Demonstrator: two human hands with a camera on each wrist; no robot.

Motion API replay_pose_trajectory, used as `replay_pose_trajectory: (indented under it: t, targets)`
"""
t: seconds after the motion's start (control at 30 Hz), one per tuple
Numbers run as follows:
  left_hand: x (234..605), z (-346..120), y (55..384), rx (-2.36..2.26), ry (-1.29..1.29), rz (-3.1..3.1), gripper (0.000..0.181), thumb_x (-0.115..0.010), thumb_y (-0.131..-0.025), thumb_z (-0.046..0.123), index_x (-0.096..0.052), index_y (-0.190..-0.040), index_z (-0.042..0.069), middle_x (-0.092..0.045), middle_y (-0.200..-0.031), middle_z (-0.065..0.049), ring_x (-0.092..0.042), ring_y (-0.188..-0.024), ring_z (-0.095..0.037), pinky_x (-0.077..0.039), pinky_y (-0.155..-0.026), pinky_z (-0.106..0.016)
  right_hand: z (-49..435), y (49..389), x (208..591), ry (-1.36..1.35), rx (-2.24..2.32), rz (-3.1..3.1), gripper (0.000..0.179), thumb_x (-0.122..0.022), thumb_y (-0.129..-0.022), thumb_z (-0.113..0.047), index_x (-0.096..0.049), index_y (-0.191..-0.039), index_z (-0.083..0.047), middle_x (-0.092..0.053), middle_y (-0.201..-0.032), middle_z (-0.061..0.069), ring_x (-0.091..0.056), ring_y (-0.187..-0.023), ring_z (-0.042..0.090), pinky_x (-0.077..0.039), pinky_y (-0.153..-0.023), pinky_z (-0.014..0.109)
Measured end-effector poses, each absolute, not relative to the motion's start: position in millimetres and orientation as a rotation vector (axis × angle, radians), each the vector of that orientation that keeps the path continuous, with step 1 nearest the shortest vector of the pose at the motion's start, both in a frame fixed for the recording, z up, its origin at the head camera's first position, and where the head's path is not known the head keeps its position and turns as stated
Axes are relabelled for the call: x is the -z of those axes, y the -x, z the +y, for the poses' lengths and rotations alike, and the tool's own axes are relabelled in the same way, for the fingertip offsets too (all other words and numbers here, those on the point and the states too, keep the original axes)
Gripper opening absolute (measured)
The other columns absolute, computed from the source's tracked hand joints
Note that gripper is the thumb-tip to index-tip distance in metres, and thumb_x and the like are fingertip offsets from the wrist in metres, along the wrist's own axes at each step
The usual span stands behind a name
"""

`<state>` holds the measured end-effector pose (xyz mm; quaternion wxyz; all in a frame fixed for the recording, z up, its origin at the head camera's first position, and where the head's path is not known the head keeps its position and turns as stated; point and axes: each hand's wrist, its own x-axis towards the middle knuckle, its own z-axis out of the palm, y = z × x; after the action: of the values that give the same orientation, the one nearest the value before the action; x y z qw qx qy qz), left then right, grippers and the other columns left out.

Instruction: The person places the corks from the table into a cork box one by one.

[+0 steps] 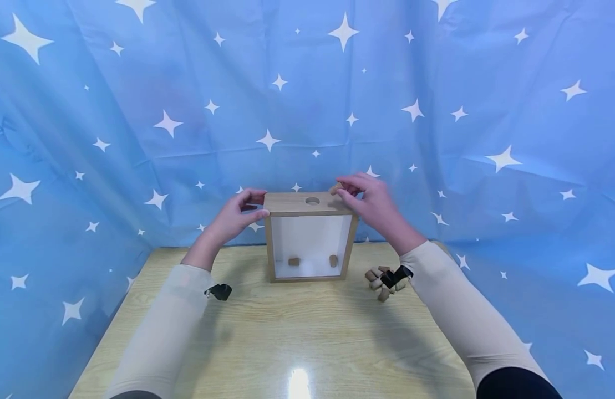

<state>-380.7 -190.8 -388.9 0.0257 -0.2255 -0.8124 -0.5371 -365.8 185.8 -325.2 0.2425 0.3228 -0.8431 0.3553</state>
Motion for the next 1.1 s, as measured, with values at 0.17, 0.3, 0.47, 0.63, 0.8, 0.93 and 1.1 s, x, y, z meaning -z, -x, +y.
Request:
replay_pose_trajectory:
  t: [0.17, 0.3, 0.47, 0.63, 0.8, 0.93, 1.1]
  targets:
    - [388, -191, 380, 1.661, 0.694, -2.512, 0.061, -0.078, -0.107, 0.034, -0.056, -0.16, 0.013, -0.06, -0.151, -0.014, -0.052, -0.147, -0.045, -0.05, -0.117, -0.06, 174, 370, 320, -0.955, -0.895, -2.371, 0.033, -0.073, -0.107, -0.01, -0.076, -0.14, -0.005, -0.074, -0.116, 0.009, -0.07, -0.091, 0.021, -0.06, -0.071, 0.034]
    - [388, -191, 381, 1.664, 0.664, -2.527, 0.061, -0.078, -0.107, 0.029, -0.054, -0.161, 0.013, -0.059, -0.153, -0.016, -0.051, -0.148, -0.046, -0.049, -0.117, -0.061, 167, 374, 317, -0.992, -0.874, -2.429, 0.034, -0.073, -0.107, -0.01, -0.075, -0.14, -0.004, -0.073, -0.116, 0.01, -0.068, -0.09, 0.021, -0.062, -0.073, 0.035]
    - [388, -190, 380, 1.666, 0.652, -2.538, 0.062, -0.078, -0.107, 0.029, -0.053, -0.162, 0.014, -0.058, -0.154, -0.016, -0.051, -0.148, -0.045, -0.05, -0.116, -0.062, 161, 378, 315, -0.98, -0.947, -2.465, 0.03, -0.074, -0.105, -0.006, -0.075, -0.135, 0.0, -0.074, -0.11, 0.01, -0.07, -0.092, 0.023, -0.062, -0.081, 0.036]
    - [387, -191, 379, 1.66, 0.672, -2.528, 0.061, -0.079, -0.107, 0.032, -0.055, -0.16, 0.015, -0.059, -0.152, -0.013, -0.051, -0.148, -0.043, -0.05, -0.117, -0.06, 156, 378, 312, -0.965, -0.971, -2.528, 0.03, -0.075, -0.105, -0.006, -0.075, -0.134, 0.0, -0.075, -0.112, 0.009, -0.07, -0.095, 0.022, -0.063, -0.084, 0.038]
    - [386, -192, 378, 1.654, 0.687, -2.522, 0.062, -0.079, -0.106, 0.034, -0.056, -0.16, 0.014, -0.06, -0.152, -0.014, -0.052, -0.148, -0.044, -0.05, -0.117, -0.061, 151, 379, 310, -0.97, -0.933, -2.562, 0.029, -0.076, -0.105, -0.009, -0.076, -0.133, -0.002, -0.075, -0.112, 0.008, -0.07, -0.096, 0.022, -0.063, -0.084, 0.038]
    - [386, -192, 378, 1.654, 0.686, -2.522, 0.062, -0.079, -0.106, 0.035, -0.056, -0.16, 0.015, -0.06, -0.152, -0.014, -0.052, -0.147, -0.042, -0.05, -0.117, -0.061, 148, 381, 311, -0.984, -0.922, -2.563, 0.028, -0.078, -0.104, -0.01, -0.077, -0.131, -0.003, -0.075, -0.112, 0.007, -0.07, -0.094, 0.022, -0.063, -0.083, 0.036]
    - [387, -192, 378, 1.663, 0.675, -2.525, 0.062, -0.079, -0.106, 0.035, -0.056, -0.16, 0.015, -0.06, -0.152, -0.013, -0.052, -0.147, -0.042, -0.051, -0.116, -0.06, 146, 383, 312, -0.998, -0.933, -2.564, 0.025, -0.079, -0.103, -0.009, -0.078, -0.128, -0.004, -0.074, -0.11, 0.007, -0.07, -0.093, 0.021, -0.064, -0.082, 0.035]
